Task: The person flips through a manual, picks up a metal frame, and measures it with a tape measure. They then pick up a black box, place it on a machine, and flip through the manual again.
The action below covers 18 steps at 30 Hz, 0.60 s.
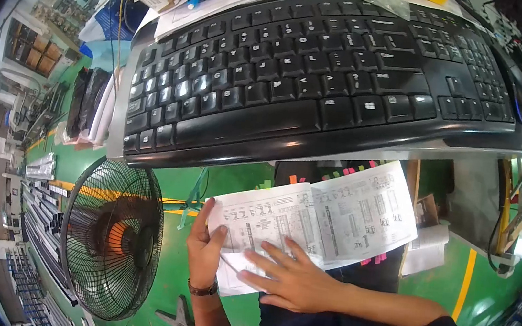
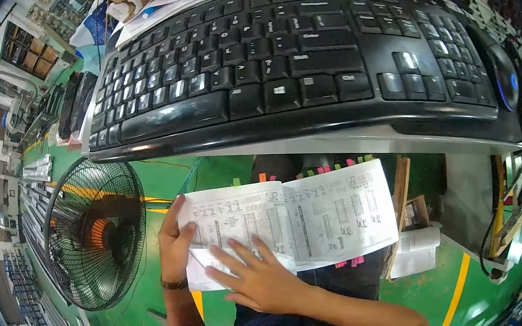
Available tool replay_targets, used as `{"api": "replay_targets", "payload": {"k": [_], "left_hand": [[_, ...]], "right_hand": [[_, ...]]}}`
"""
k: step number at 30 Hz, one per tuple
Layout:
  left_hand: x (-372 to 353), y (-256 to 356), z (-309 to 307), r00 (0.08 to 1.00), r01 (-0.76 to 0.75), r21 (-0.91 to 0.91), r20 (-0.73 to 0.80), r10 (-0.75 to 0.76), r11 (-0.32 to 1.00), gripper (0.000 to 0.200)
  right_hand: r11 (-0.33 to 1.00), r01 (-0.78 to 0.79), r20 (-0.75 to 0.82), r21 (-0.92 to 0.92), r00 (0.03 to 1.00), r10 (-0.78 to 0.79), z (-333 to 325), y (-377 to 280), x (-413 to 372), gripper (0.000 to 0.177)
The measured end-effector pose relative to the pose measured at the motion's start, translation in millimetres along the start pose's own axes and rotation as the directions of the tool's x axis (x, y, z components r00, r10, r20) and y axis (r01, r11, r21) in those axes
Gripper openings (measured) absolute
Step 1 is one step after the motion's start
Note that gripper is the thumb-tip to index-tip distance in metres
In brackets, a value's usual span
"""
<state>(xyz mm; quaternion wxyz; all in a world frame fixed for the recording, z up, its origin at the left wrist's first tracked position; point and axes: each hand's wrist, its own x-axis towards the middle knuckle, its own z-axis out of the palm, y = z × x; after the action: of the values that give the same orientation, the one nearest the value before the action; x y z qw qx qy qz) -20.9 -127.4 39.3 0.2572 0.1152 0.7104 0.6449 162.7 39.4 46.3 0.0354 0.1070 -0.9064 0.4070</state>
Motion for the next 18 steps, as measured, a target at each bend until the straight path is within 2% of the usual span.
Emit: {"api": "replay_targets", "payload": {"k": [1,4,6,8,10,11,13,16,17,18], "left_hand": [[1.6,-1.6,0.4,0.997,-0.077,0.046,-0.004,0.077,0.996,0.067],[0.3,1.1,-1.1,1.0,0.002,-0.052,-0.014,-0.003,0.999,0.071],[3.4,-2.3,-3.1,0.999,-0.035,-0.007,-0.041,0.035,0.999,0.072],[6.3,-3.4,-5.9,0.997,-0.06,0.026,-0.05,0.061,0.998,0.073],[7.4,-4.4,-6.8,0.997,-0.067,0.041,-0.041,0.069,0.997,0.074],[7.7,-6.2,-7.3,0.996,-0.077,0.063,-0.045,0.08,0.995,0.074],[10.6,-8.5,-9.4,0.994,-0.097,0.103,-0.042,0.102,0.99,0.074],[8.4,3.3,-8.1,0.999,-0.04,0.134,-0.022,0.043,0.99,0.072],[7.7,5.0,-1.4,0.996,-0.052,0.053,-0.065,0.055,0.997,0.067],[7.5,3.4,0.5,0.997,-0.052,0.066,-0.062,0.056,0.996,0.063]], "right_hand": [[0.997,-0.007,-0.002,0.071,1.0,0.007,-1.7,4.4,-7.0,0.062],[0.944,-0.324,-0.053,0.066,0.943,0.328,-11.6,27.0,-48.1,0.071],[0.817,-0.576,-0.3,-0.016,0.782,0.546,-7.5,42.7,-85.5,0.081],[0.576,-0.815,-0.441,-0.056,0.538,0.718,-3.3,56.4,-117.9,0.087],[0.498,-0.866,-0.543,0.046,0.397,0.74,0.8,63.9,-146.5,0.089],[0.452,-0.89,-0.527,0.059,0.358,0.771,1.9,62.8,-155.3,0.091],[0.463,-0.879,-0.509,0.118,0.346,0.788,10.1,64.7,-164.7,0.09],[0.488,-0.857,-0.52,0.166,0.344,0.782,14.0,68.8,-167.6,0.089],[0.505,-0.844,-0.537,0.181,0.345,0.77,12.6,69.2,-165.3,0.089],[0.524,-0.829,-0.555,0.194,0.348,0.756,9.9,67.6,-161.9,0.089]]}}
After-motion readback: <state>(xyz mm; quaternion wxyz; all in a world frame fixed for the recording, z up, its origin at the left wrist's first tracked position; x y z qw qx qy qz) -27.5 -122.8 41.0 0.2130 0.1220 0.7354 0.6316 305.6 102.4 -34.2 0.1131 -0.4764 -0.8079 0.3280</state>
